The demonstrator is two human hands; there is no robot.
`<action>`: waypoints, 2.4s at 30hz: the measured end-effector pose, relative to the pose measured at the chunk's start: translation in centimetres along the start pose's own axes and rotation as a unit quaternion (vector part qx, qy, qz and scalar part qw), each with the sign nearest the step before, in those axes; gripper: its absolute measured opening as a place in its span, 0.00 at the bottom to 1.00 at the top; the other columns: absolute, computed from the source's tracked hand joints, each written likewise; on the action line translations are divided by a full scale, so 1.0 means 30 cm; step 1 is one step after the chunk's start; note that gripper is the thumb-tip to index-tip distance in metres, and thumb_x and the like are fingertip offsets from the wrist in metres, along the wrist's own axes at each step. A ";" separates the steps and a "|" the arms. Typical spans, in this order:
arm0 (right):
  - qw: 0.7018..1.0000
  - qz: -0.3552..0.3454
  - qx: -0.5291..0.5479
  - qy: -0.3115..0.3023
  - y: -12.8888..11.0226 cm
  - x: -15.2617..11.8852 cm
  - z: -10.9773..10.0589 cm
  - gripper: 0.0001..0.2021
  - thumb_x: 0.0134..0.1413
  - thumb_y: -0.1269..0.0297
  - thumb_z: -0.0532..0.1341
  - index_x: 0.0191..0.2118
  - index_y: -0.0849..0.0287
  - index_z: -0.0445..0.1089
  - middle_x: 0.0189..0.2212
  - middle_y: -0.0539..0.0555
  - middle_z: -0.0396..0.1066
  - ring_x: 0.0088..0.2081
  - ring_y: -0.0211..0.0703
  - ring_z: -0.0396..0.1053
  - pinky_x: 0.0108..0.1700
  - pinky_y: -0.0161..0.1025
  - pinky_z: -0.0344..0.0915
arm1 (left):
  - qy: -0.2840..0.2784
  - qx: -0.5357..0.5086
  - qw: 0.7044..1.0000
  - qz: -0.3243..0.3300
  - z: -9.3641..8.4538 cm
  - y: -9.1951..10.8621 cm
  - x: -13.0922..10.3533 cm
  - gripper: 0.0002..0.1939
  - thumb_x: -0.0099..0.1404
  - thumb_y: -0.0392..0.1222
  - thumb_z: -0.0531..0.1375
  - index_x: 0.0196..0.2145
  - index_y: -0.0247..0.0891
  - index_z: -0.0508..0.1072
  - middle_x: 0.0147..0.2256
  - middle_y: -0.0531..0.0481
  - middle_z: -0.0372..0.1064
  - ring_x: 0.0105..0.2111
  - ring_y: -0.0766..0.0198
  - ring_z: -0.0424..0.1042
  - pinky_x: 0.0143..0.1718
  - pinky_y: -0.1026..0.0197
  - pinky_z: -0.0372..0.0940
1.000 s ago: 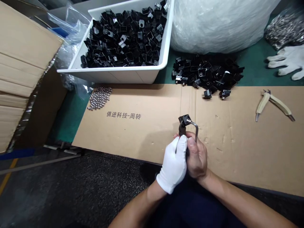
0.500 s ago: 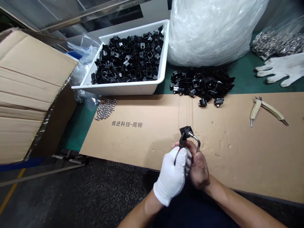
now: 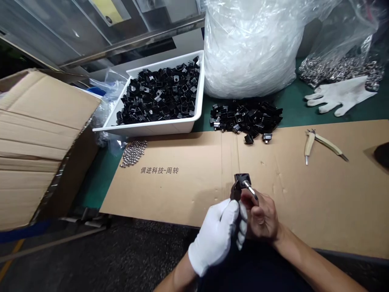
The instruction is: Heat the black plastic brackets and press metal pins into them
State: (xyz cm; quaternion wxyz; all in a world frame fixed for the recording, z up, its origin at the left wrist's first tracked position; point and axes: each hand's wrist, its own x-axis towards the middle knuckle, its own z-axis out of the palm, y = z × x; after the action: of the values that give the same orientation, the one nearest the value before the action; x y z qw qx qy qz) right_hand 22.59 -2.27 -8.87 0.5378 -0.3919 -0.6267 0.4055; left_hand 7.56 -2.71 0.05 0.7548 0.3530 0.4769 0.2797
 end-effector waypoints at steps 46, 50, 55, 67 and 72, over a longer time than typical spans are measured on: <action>0.808 0.485 0.333 0.017 -0.182 0.160 0.084 0.18 0.65 0.43 0.60 0.42 0.54 0.66 0.22 0.42 0.53 0.20 0.30 0.39 0.18 0.28 0.37 | 0.027 -0.209 0.977 0.015 -0.122 -0.108 0.012 0.26 0.73 0.63 0.50 0.38 0.36 0.69 0.24 0.52 0.66 0.18 0.67 0.64 0.18 0.64 0.64; 0.795 0.514 0.322 -0.011 -0.171 0.212 0.162 0.18 0.62 0.45 0.65 0.40 0.54 0.65 0.24 0.42 0.54 0.20 0.29 0.37 0.17 0.26 0.35 | 0.061 -0.271 0.960 0.033 -0.174 -0.159 -0.006 0.26 0.74 0.63 0.50 0.39 0.35 0.70 0.23 0.52 0.66 0.15 0.67 0.63 0.16 0.65 0.62; 0.725 0.580 0.352 -0.118 -0.093 0.354 0.334 0.16 0.59 0.52 0.68 0.39 0.58 0.65 0.26 0.43 0.54 0.20 0.26 0.38 0.16 0.25 0.35 | 0.159 -0.359 0.912 0.114 -0.282 -0.195 -0.035 0.27 0.70 0.67 0.54 0.38 0.36 0.69 0.23 0.52 0.66 0.15 0.67 0.64 0.15 0.65 0.62; 0.859 0.441 0.048 -0.257 0.100 0.738 0.849 0.15 0.69 0.55 0.62 0.51 0.62 0.70 0.42 0.54 0.72 0.35 0.40 0.72 0.36 0.40 0.74 | 0.210 -0.466 0.835 0.205 -0.432 -0.198 -0.073 0.29 0.64 0.70 0.59 0.36 0.37 0.68 0.24 0.54 0.65 0.17 0.68 0.65 0.17 0.64 0.61; 0.912 0.290 -0.134 -0.257 0.132 0.808 0.901 0.16 0.68 0.56 0.63 0.54 0.60 0.71 0.52 0.58 0.72 0.47 0.48 0.73 0.48 0.49 0.74 | 0.187 -0.510 0.822 0.170 -0.439 -0.201 -0.079 0.31 0.61 0.71 0.62 0.37 0.37 0.69 0.25 0.54 0.67 0.18 0.67 0.67 0.18 0.64 0.59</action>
State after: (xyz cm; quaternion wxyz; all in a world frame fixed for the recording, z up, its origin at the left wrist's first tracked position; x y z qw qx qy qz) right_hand -6.79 19.30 -6.42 0.1597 -0.5068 -0.6507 0.5425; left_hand -4.94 -4.58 -7.42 0.6638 -0.0654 0.3307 0.6676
